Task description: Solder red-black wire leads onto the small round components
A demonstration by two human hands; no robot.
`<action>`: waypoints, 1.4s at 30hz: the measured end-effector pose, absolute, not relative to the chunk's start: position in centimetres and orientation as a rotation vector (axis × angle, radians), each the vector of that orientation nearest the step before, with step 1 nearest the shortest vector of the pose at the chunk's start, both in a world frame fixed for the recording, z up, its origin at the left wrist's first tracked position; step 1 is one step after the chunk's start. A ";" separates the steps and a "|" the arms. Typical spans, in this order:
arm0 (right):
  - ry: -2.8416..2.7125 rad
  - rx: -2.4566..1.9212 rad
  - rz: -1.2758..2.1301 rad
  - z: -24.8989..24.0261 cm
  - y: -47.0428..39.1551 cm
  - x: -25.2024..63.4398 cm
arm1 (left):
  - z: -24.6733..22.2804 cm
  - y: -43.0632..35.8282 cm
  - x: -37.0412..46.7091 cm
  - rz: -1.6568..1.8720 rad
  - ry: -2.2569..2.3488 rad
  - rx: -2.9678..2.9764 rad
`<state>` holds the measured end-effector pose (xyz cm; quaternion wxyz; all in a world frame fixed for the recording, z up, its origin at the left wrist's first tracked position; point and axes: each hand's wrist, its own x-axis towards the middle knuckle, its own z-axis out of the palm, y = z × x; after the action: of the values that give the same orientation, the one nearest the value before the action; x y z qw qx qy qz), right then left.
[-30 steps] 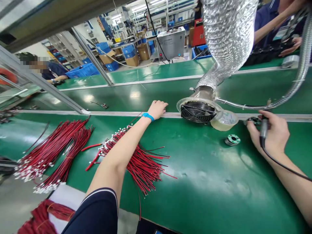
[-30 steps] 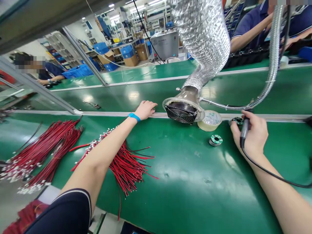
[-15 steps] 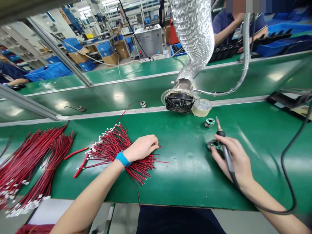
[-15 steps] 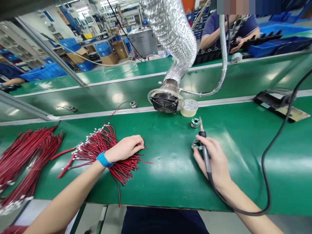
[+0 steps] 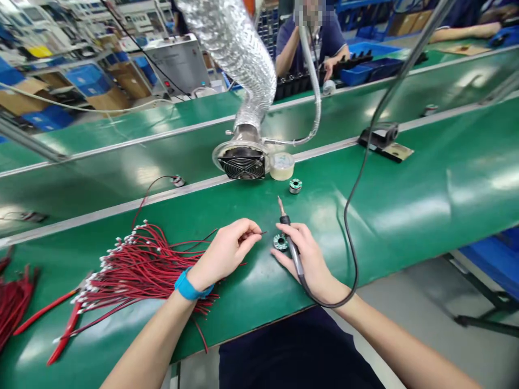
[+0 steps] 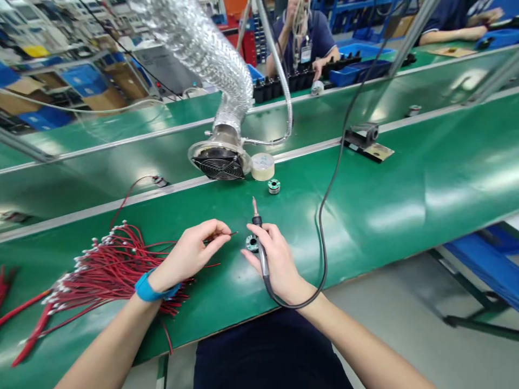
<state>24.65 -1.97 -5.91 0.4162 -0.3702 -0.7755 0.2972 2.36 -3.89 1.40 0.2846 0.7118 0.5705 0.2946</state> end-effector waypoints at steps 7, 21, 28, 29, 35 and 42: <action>-1.915 -0.774 0.940 -5.6 -1.9 24.7 | -0.7 -4.6 3.9 0.767 1.366 1.433; -1.957 -0.746 1.003 -5.3 -2.2 24.9 | -1.3 -5.0 4.9 0.905 1.454 1.632; -1.673 -0.852 0.778 -4.0 -3.1 26.3 | -1.5 -5.5 6.2 0.931 1.535 1.773; -1.600 -0.918 0.748 -4.0 -3.5 26.7 | -1.5 -5.5 6.3 0.942 1.546 1.781; -1.440 -1.042 0.740 -5.2 -5.5 28.3 | -1.9 -5.6 6.7 0.977 1.590 1.820; -1.461 -0.951 0.822 -4.8 -5.1 27.8 | -2.0 -5.6 7.0 0.966 1.610 1.889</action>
<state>27.81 -5.07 -4.80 0.5705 -0.4054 -0.6226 0.3501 6.98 -5.56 -1.98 0.2369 0.6890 0.5874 0.3524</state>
